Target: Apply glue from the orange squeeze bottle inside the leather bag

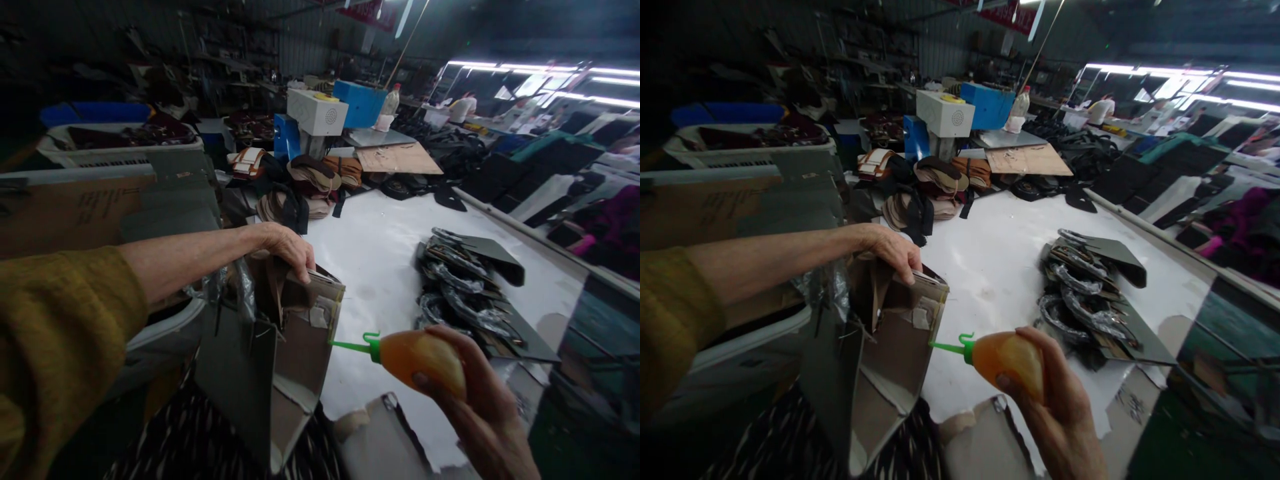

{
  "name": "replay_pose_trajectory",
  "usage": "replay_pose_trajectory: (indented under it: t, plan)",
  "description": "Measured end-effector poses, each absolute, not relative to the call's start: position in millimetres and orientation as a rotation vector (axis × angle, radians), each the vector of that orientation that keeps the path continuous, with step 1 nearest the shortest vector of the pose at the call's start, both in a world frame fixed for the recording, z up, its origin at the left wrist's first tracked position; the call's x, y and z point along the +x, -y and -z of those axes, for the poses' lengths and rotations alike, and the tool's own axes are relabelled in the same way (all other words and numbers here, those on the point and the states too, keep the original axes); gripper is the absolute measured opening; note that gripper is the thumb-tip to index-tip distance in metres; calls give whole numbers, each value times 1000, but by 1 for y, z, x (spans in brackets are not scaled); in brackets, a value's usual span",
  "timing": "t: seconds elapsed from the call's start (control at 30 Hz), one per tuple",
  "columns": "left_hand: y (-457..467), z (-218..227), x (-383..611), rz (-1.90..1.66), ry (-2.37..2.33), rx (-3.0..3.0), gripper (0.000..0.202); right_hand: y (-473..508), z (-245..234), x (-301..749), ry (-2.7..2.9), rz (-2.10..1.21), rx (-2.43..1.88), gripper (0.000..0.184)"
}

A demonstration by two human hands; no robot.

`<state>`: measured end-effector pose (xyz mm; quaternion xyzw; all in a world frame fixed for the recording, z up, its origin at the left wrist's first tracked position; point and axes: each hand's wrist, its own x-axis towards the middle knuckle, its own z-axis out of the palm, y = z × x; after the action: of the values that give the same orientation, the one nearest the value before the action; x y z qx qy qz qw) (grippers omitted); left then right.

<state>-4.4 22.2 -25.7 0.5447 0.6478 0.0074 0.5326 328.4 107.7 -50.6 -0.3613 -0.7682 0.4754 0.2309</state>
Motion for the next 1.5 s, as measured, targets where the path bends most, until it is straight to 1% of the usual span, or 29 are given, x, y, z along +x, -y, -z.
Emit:
replay_pose_trajectory:
  t: [0.33,0.53,0.77,0.9,1.07,1.27,1.5]
  plan:
    - [-20,21,-3,-46,-1545,1236,32,-108,67,343,2207,-1318,-972,49]
    - [-21,22,-5,-61,-1534,1257,30,-115,82,352,2295,-1278,-835,47]
    - [-20,26,-14,-22,-1508,1345,34,-109,80,353,2334,-1333,-893,47]
    - [-17,22,-10,-2,-1569,1369,34,-104,82,352,2304,-1349,-935,48]
    - [-15,18,-6,24,-1602,1388,36,-107,90,354,2344,-1346,-923,51]
    - [-16,23,-12,-36,-1569,1366,34,-111,101,360,2399,-1399,-880,50]
    - [-15,14,-6,13,-1638,1397,29,-111,108,360,2378,-1476,-1064,59]
